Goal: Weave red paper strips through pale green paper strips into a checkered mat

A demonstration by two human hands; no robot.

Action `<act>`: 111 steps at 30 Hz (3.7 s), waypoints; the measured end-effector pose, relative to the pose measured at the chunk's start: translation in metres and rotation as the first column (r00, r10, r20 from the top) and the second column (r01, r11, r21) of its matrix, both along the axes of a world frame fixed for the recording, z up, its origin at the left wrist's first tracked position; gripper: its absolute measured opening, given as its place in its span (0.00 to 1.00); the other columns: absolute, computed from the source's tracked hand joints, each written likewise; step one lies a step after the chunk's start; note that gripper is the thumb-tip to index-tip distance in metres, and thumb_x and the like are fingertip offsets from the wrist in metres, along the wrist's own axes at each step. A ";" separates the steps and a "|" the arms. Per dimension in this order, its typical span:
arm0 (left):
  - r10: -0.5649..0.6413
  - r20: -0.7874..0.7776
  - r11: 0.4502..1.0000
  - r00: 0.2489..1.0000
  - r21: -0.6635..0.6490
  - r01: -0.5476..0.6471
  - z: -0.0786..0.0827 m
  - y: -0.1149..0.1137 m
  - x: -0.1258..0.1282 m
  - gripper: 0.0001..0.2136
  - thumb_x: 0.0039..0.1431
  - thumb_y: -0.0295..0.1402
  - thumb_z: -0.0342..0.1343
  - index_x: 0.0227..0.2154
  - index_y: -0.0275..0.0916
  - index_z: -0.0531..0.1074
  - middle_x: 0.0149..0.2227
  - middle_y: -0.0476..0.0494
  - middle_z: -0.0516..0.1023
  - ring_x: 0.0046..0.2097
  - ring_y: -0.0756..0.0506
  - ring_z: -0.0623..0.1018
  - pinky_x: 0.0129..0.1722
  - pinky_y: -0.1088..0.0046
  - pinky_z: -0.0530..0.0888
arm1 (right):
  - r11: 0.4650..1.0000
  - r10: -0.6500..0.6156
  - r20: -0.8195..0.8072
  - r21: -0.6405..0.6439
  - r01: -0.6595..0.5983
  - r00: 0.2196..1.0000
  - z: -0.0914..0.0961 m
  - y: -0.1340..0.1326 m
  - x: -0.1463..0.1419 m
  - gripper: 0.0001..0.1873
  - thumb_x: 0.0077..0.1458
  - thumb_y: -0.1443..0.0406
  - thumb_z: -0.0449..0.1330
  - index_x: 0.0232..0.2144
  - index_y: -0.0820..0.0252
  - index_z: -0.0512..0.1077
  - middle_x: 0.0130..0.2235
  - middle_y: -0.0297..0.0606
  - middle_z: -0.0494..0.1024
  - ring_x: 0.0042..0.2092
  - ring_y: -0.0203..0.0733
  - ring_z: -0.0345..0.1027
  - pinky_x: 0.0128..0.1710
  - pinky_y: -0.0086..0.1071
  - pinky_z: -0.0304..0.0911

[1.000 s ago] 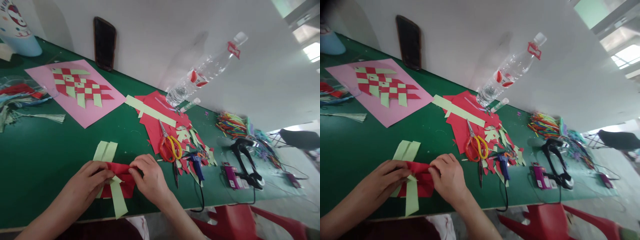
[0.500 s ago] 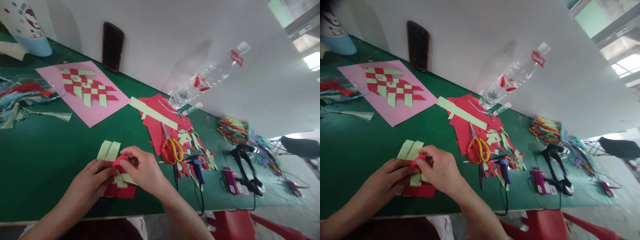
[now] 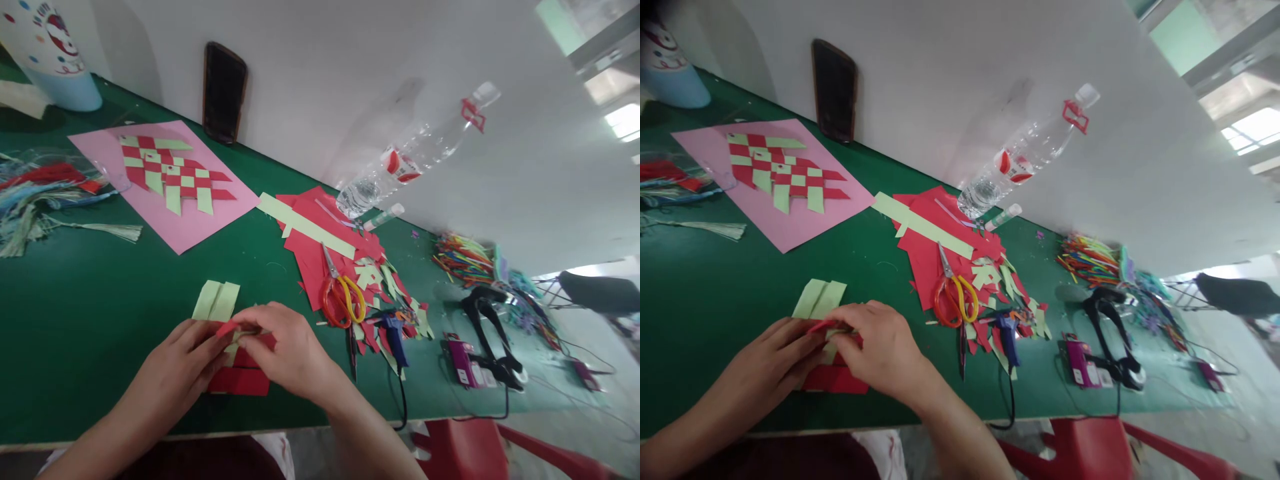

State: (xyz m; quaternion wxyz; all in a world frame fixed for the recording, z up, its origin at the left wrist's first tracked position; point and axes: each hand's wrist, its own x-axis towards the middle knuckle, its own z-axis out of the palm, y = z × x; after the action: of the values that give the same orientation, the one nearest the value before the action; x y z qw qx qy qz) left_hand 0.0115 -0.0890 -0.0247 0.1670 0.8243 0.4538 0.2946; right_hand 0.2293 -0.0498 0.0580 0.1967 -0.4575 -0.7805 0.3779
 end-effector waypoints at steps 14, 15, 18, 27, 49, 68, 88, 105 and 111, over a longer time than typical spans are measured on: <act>0.021 -0.083 0.995 0.996 0.095 -0.013 -0.002 -0.006 0.002 0.17 0.75 0.37 0.47 0.61 0.51 0.72 0.48 0.39 0.77 0.46 0.40 0.82 0.40 0.65 0.82 | 0.963 -0.264 0.143 -0.019 0.270 0.954 -0.042 0.009 0.001 0.23 0.65 0.65 0.61 0.61 0.56 0.71 0.48 0.38 0.85 0.45 0.44 0.81 0.48 0.34 0.72; 0.015 -0.083 0.996 0.996 0.091 -0.007 -0.001 -0.006 0.002 0.17 0.75 0.38 0.47 0.62 0.51 0.71 0.49 0.38 0.77 0.47 0.40 0.82 0.41 0.65 0.82 | 0.965 -0.259 0.162 0.011 0.260 0.952 -0.046 0.012 0.000 0.22 0.66 0.65 0.61 0.61 0.56 0.71 0.50 0.40 0.84 0.48 0.45 0.80 0.49 0.36 0.72; -0.017 -0.067 0.995 0.998 0.099 0.023 -0.001 -0.007 0.002 0.14 0.75 0.39 0.47 0.58 0.48 0.71 0.51 0.37 0.76 0.47 0.40 0.82 0.41 0.65 0.82 | 0.969 -0.244 0.203 0.085 0.231 0.948 -0.053 0.018 -0.003 0.21 0.67 0.64 0.62 0.60 0.54 0.72 0.55 0.42 0.82 0.53 0.48 0.79 0.51 0.38 0.73; -0.036 0.051 0.999 0.998 0.026 0.034 -0.010 -0.012 0.000 0.21 0.60 0.49 0.65 0.49 0.44 0.67 0.54 0.32 0.80 0.51 0.33 0.83 0.44 0.54 0.83 | 0.913 -0.319 0.011 0.271 0.304 0.948 -0.051 0.022 0.023 0.16 0.74 0.62 0.52 0.56 0.58 0.76 0.54 0.49 0.80 0.51 0.46 0.78 0.52 0.38 0.74; -0.011 -0.048 0.999 0.999 0.037 0.012 -0.003 -0.010 0.002 0.09 0.68 0.34 0.53 0.48 0.44 0.73 0.49 0.38 0.82 0.47 0.39 0.84 0.46 0.60 0.83 | 0.963 -0.197 0.188 0.220 0.155 0.962 -0.037 -0.023 0.024 0.05 0.61 0.70 0.70 0.37 0.56 0.77 0.44 0.40 0.80 0.50 0.49 0.71 0.51 0.42 0.68; -0.064 -0.107 0.998 0.992 -0.006 0.064 -0.008 -0.012 0.000 0.13 0.70 0.34 0.52 0.47 0.51 0.82 0.58 0.38 0.76 0.51 0.37 0.80 0.47 0.56 0.82 | 0.987 -0.128 0.280 0.134 0.093 0.951 -0.032 -0.015 0.015 0.06 0.62 0.71 0.66 0.35 0.56 0.76 0.39 0.36 0.81 0.43 0.44 0.73 0.46 0.38 0.66; 0.036 -0.095 0.999 0.995 0.019 -0.034 -0.017 -0.016 0.001 0.20 0.72 0.41 0.52 0.62 0.41 0.68 0.51 0.36 0.83 0.47 0.36 0.84 0.47 0.59 0.81 | 0.963 -0.221 0.268 0.215 0.165 0.938 -0.055 0.014 0.007 0.05 0.65 0.64 0.68 0.44 0.51 0.83 0.46 0.40 0.81 0.49 0.46 0.76 0.53 0.38 0.71; -0.027 0.037 0.996 0.999 0.091 0.024 -0.013 -0.011 0.004 0.34 0.74 0.33 0.51 0.76 0.45 0.42 0.52 0.37 0.85 0.46 0.38 0.85 0.41 0.61 0.84 | 0.771 0.081 0.237 0.600 -0.212 0.968 -0.006 -0.042 0.018 0.12 0.70 0.68 0.57 0.37 0.49 0.78 0.38 0.29 0.86 0.40 0.41 0.74 0.39 0.36 0.68; -0.014 0.009 0.996 1.000 0.090 0.013 -0.010 -0.010 0.004 0.31 0.75 0.37 0.48 0.75 0.40 0.44 0.49 0.36 0.86 0.44 0.39 0.85 0.42 0.61 0.84 | 0.823 -0.067 0.216 0.564 -0.069 0.974 -0.023 -0.023 0.009 0.07 0.70 0.65 0.59 0.43 0.52 0.79 0.44 0.36 0.85 0.48 0.48 0.72 0.48 0.43 0.67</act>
State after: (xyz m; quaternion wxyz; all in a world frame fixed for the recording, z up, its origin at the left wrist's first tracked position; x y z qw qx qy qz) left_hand 0.0159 -0.0985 -0.0346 0.1339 0.8325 0.4338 0.3176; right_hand 0.2382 -0.0724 0.0353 0.2338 -0.4176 -0.8749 0.0741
